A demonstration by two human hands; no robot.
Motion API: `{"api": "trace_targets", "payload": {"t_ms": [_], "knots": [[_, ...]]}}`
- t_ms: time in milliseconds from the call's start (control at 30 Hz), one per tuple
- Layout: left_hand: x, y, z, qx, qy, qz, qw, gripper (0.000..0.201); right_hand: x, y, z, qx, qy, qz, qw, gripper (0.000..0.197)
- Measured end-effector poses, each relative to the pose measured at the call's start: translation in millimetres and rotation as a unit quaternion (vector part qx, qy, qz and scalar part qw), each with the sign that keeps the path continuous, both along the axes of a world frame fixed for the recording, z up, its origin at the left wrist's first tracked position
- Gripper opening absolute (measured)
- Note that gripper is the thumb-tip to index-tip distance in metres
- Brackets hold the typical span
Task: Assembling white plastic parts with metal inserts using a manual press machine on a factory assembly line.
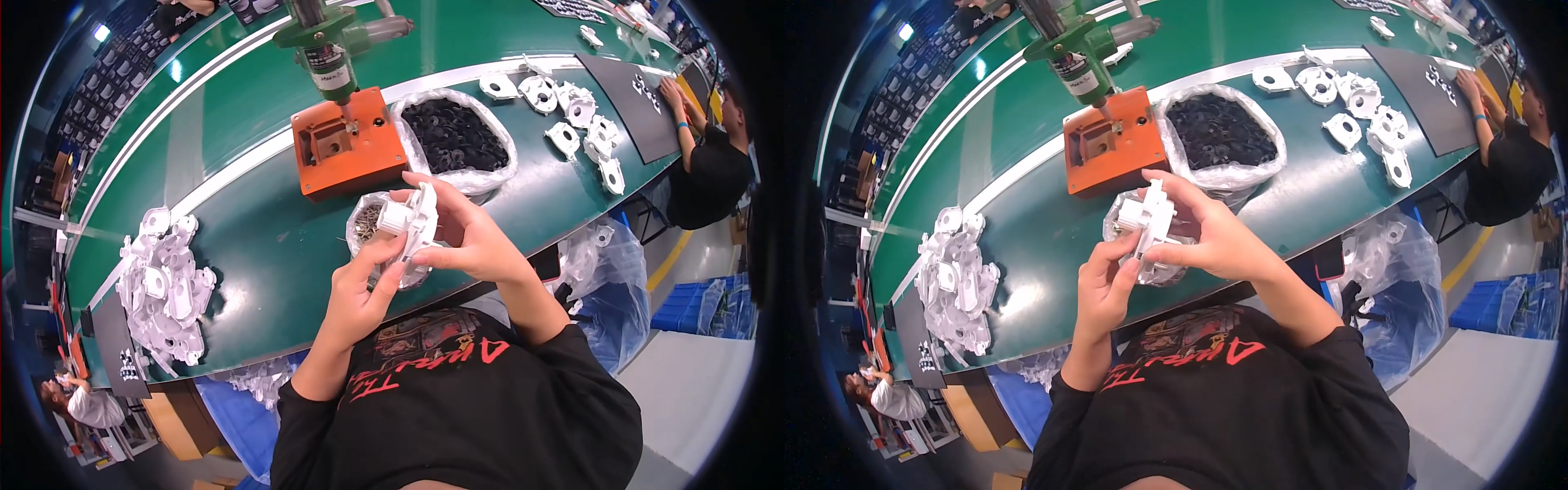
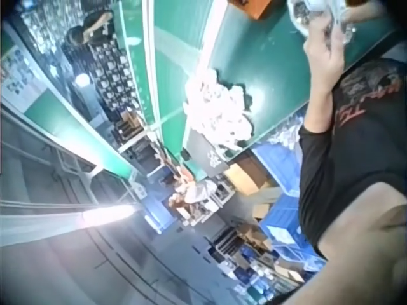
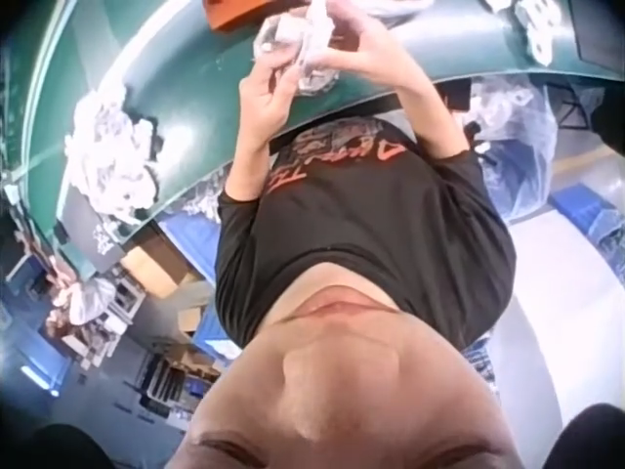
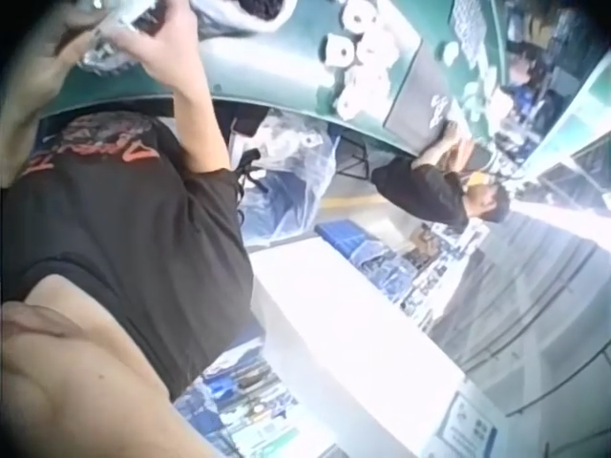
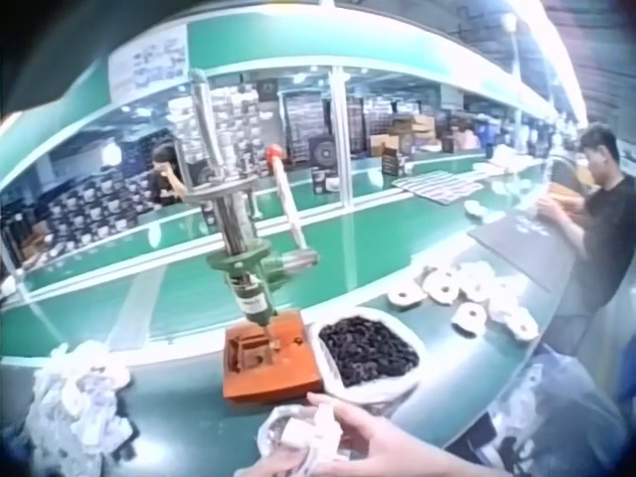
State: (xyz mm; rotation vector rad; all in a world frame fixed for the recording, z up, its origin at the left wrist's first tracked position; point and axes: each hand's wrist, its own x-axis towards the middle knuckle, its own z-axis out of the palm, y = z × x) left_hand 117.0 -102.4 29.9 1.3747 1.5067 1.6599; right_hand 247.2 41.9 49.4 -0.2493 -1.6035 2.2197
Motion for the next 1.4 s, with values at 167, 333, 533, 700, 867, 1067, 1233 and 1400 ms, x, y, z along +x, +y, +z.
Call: {"api": "trace_targets", "payload": {"t_ms": [167,333,533,700,867,1067,1233,1400], "knots": [[2,2,4,-0.043,0.004,0.004,0.999,0.024,4,0,-4,0.029,-0.033,-0.024,0.999,0.081],[5,-1,7,-0.022,0.089,0.026,0.995,0.019,6,-1,-1,0.079,-0.053,-0.017,0.995,0.077],[5,0,7,-0.075,0.075,0.023,0.994,0.016,5,1,-1,0.303,-0.078,-0.051,0.948,0.075],[-1,3,6,-0.016,0.165,0.023,0.986,0.019,4,-1,-4,0.233,-0.049,-0.052,0.97,0.075],[6,3,7,-0.052,0.13,0.04,0.989,0.023,1,-3,-6,0.231,-0.067,-0.087,0.967,0.074],[-5,12,14,-0.002,0.217,0.063,0.974,0.026,-3,-2,-9,0.157,-0.024,-0.089,0.983,0.069],[-45,36,21,0.035,0.36,0.116,0.925,0.024,-13,60,-15,0.383,-0.075,-0.314,0.865,0.013],[-112,71,8,-0.063,0.542,0.155,0.823,0.015,-8,112,-61,0.588,-0.263,-0.28,0.712,0.007]]}}
